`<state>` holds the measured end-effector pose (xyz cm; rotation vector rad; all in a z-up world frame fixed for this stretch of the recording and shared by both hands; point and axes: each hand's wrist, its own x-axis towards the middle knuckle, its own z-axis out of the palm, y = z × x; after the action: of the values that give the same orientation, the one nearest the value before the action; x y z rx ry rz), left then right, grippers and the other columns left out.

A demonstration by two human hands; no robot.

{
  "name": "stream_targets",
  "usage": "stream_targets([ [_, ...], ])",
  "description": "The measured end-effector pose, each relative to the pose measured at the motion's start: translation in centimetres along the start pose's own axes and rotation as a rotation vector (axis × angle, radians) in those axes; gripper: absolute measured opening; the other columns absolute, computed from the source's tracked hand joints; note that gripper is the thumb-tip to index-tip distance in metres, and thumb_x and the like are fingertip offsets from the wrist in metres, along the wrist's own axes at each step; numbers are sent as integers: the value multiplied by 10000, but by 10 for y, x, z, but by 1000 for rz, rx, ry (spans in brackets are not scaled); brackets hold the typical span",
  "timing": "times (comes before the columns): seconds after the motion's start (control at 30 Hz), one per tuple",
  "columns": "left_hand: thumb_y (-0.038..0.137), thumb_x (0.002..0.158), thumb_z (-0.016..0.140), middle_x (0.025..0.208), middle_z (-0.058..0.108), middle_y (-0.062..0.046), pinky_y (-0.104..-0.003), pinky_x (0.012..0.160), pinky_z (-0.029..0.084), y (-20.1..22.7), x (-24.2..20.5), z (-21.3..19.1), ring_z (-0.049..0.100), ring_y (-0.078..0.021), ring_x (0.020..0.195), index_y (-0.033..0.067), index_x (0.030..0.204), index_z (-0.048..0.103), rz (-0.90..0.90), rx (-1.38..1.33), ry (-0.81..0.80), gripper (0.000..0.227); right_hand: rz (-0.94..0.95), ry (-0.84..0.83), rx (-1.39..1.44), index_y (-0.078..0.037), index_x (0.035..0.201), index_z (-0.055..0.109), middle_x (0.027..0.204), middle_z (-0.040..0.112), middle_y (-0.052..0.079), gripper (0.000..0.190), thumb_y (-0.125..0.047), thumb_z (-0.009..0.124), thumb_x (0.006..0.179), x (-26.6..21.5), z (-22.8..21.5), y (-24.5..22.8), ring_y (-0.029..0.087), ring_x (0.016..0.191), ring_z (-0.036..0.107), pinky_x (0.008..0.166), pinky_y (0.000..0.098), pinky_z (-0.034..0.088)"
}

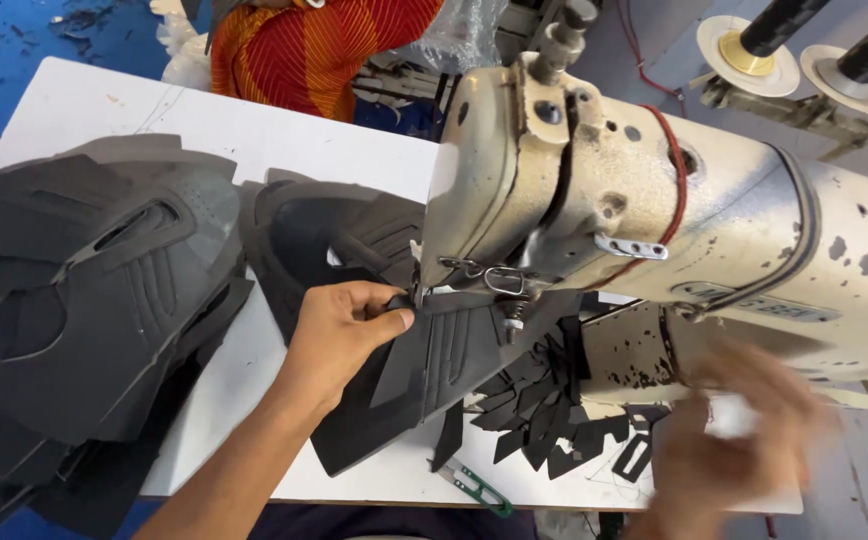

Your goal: The person uses a sewing machine to stitch black rubber or synthetic shoe parts. They repeatedly pick up a small strip, align it with a larger shoe component, and feed it through the machine to sew them together. The finished pieces are placed on a pile to the left.

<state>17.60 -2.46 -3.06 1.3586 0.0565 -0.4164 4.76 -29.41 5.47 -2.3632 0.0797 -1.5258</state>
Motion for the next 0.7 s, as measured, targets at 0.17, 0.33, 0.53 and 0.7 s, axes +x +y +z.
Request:
stream_targets([
  [0.17,-47,817,767,773,684,-5,-213,623,492,11,3,1,598,-62,680,-78,1044,770,31,-12,-27,230,130,-47,-430,102,1152,603,1267,489,188,340,-181,738,1020,-55,-17,80,368,1281,486,1089,504,443],
  [0.33,-25,821,778,764,679,0,-219,604,477,7,-5,3,582,-60,669,-69,1049,774,56,59,-11,232,98,-125,-487,169,1263,484,1361,387,241,511,-224,732,1051,-67,-25,71,387,1424,293,1194,614,306],
  [0.53,12,825,793,772,692,8,-208,594,469,5,-2,-7,583,-45,663,-62,1039,777,57,58,-44,227,260,-320,127,-18,1186,660,1054,667,123,322,94,586,894,-81,6,-40,180,868,616,688,268,514],
  [0.7,114,811,807,726,712,-1,-235,537,427,19,-1,-15,584,-62,605,-44,942,770,-109,160,-132,208,997,-686,955,-22,1423,521,925,651,77,481,-53,672,968,-115,66,-90,92,760,641,673,256,593],
])
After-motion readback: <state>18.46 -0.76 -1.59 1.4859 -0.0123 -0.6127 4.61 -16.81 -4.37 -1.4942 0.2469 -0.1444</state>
